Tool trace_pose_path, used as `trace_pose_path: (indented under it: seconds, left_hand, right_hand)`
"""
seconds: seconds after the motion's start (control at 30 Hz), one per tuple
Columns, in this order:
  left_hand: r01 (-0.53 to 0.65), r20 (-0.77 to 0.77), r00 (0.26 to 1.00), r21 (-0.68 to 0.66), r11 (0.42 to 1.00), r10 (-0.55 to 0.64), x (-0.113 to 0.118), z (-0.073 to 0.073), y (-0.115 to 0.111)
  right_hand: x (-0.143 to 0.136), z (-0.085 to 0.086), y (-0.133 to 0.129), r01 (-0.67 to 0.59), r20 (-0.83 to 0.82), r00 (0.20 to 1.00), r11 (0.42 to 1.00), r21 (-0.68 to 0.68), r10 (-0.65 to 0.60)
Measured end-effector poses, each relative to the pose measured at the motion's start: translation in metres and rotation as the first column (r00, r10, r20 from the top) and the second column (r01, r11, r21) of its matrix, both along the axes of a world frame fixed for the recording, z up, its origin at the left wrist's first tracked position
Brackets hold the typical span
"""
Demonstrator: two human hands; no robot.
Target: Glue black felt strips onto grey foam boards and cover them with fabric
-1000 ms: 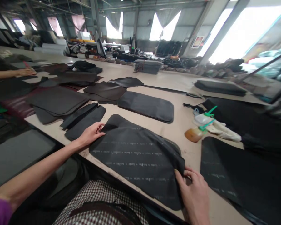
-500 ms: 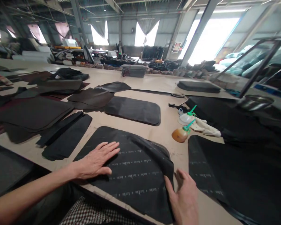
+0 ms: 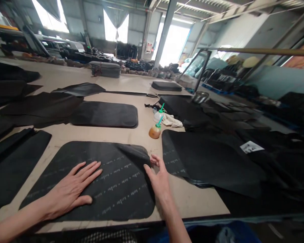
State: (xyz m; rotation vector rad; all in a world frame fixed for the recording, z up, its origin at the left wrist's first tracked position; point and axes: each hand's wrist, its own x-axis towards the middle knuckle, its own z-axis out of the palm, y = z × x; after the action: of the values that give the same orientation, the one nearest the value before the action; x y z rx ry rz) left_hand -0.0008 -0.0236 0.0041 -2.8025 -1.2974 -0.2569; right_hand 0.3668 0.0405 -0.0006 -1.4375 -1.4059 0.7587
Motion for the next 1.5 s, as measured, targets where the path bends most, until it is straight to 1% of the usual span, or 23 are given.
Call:
trace_pose_path:
  seconds: [0.07,0.13,0.27,0.33,0.4,0.47,0.53,0.57,0.63,0.7,0.77,0.83,0.93,1.0,1.07,1.1,1.17,1.2,1.27,1.33,1.37,1.43,1.5]
  left_hand:
    - [0.003,0.003,1.000,0.018,1.000,-0.003,0.000,0.000,0.000]
    - [0.006,0.000,1.000,0.030,1.000,-0.006,0.000,-0.001,0.001]
    - [0.008,-0.025,1.000,0.032,0.999,-0.007,-0.001,-0.004,0.002]
    - [0.004,-0.039,0.999,0.029,1.000,-0.003,-0.002,-0.006,0.002]
    - [0.000,-0.045,0.999,0.023,1.000,0.001,-0.003,-0.007,0.002]
    - [0.005,-0.047,0.999,0.017,1.000,-0.004,-0.003,-0.008,0.002]
    - [0.015,-0.050,0.999,0.020,1.000,-0.014,-0.004,-0.008,0.003]
    - [0.020,-0.051,0.999,0.025,0.999,-0.018,-0.004,-0.009,0.004]
    - [0.017,-0.045,0.999,0.033,0.999,-0.016,-0.003,-0.010,0.004]
    - [0.009,-0.032,0.999,0.027,1.000,-0.008,-0.002,-0.010,0.002]
    - [-0.010,-0.024,1.000,-0.004,1.000,0.010,0.000,-0.008,-0.001]
    - [-0.022,-0.019,1.000,-0.061,0.998,0.021,0.000,-0.002,-0.004]
    - [-0.053,0.024,0.998,-0.189,0.981,0.059,-0.007,0.017,0.004]
    - [-0.135,0.081,0.984,-0.255,0.957,0.160,-0.018,0.031,0.019]
    - [-0.278,0.110,0.942,-0.274,0.921,0.317,-0.035,0.039,0.039]
    - [-0.351,0.099,0.916,-0.268,0.897,0.388,-0.044,0.039,0.049]
    - [-0.459,0.030,0.876,-0.257,0.851,0.481,-0.061,0.029,0.065]
    - [-0.488,-0.007,0.865,-0.248,0.837,0.502,-0.069,0.022,0.070]
    - [-0.509,-0.056,0.858,-0.229,0.830,0.511,-0.081,0.007,0.074]
    - [-0.516,-0.068,0.855,-0.215,0.829,0.515,-0.090,-0.002,0.074]
    - [-0.524,-0.072,0.850,-0.217,0.823,0.522,-0.092,-0.003,0.072]
    - [-0.570,-0.083,0.820,-0.216,0.793,0.567,-0.093,0.000,0.066]
    - [-0.630,-0.075,0.774,-0.183,0.754,0.629,-0.085,0.008,0.051]
  right_hand:
    - [-0.005,-0.001,-0.002,-0.018,-0.039,0.999,0.996,0.091,0.021]
    - [-0.006,-0.006,-0.003,-0.003,0.027,1.000,0.989,0.147,-0.001]
    - [0.003,-0.019,0.003,0.059,0.211,0.974,0.990,0.129,-0.086]
    - [0.006,-0.019,0.005,0.097,0.246,0.960,0.983,0.158,-0.134]
    - [0.003,-0.013,0.003,0.103,0.301,0.938,0.966,0.237,-0.174]
    - [-0.009,-0.001,-0.004,0.027,0.389,0.909,0.952,0.306,-0.151]
    - [-0.028,0.011,-0.011,-0.132,0.490,0.871,0.941,0.312,-0.040]
    - [-0.039,0.016,-0.013,-0.227,0.540,0.841,0.931,0.286,0.040]
    - [-0.059,0.023,-0.013,-0.393,0.651,0.737,0.898,0.196,0.181]
    - [-0.072,0.025,-0.006,-0.457,0.750,0.616,0.884,0.092,0.240]
    - [-0.075,0.022,0.007,-0.421,0.817,0.528,0.907,0.015,0.231]
    - [-0.070,0.017,0.023,-0.351,0.861,0.464,0.936,-0.037,0.208]
    - [-0.058,0.006,0.045,-0.288,0.897,0.397,0.954,-0.083,0.197]
    - [-0.050,0.000,0.056,-0.273,0.907,0.372,0.957,-0.095,0.196]
    - [-0.046,-0.006,0.062,-0.266,0.913,0.354,0.958,-0.109,0.202]
    - [-0.045,-0.008,0.064,-0.263,0.915,0.346,0.958,-0.115,0.205]
    - [-0.046,-0.014,0.065,-0.263,0.920,0.334,0.957,-0.120,0.206]
    - [-0.046,-0.016,0.065,-0.260,0.921,0.330,0.958,-0.120,0.205]
    - [-0.047,-0.020,0.066,-0.253,0.922,0.328,0.960,-0.122,0.204]
    - [-0.044,-0.020,0.068,-0.243,0.920,0.327,0.960,-0.138,0.215]
    - [-0.041,-0.019,0.069,-0.233,0.919,0.327,0.961,-0.148,0.221]
    - [-0.037,-0.014,0.065,-0.187,0.916,0.334,0.968,-0.165,0.221]
    - [-0.040,-0.006,0.052,-0.130,0.919,0.359,0.984,-0.122,0.161]
